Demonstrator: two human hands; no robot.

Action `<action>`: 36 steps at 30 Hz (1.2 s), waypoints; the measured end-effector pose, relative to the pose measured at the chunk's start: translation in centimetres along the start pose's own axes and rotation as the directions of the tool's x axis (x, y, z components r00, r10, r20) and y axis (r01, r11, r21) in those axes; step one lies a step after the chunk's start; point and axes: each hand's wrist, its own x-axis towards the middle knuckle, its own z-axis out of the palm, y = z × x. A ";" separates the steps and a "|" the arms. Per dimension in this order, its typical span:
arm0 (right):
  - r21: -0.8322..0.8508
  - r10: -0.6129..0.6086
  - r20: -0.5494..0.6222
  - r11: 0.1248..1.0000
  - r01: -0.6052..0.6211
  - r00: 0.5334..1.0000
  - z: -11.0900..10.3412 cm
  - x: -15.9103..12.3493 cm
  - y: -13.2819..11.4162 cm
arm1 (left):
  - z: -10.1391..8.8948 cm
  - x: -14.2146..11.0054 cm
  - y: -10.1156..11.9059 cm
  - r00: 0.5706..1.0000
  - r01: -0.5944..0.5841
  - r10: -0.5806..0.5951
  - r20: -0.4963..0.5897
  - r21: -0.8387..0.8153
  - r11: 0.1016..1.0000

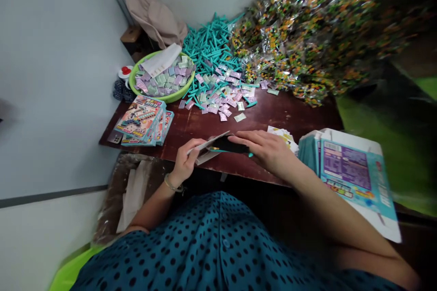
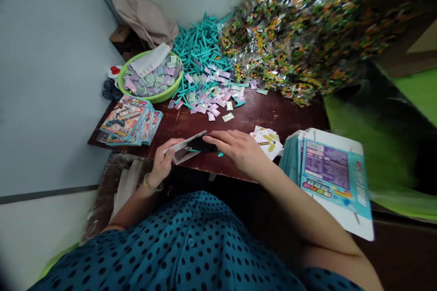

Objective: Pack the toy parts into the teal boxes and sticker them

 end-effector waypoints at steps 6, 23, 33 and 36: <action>-0.255 -0.004 0.256 0.964 0.072 0.967 1.8 2.5 -4.4 | 1.9 0.4 0.8 0.998 -0.038 0.039 0.048 -0.022 0.999; 0.586 0.600 -0.351 0.740 -0.331 0.719 4.2 3.9 -1.6 | 0.9 3.7 -1.5 0.958 0.087 -0.130 -0.255 -0.176 0.981; 0.915 0.824 -0.009 0.236 -0.329 0.567 9.5 4.1 -1.4 | 3.5 3.5 -3.9 0.968 0.054 -0.105 -0.227 -0.217 0.975; 0.919 0.837 0.041 0.183 -0.350 0.546 9.2 4.7 -0.7 | 3.6 3.7 -3.1 0.973 0.046 -0.102 -0.208 -0.258 0.965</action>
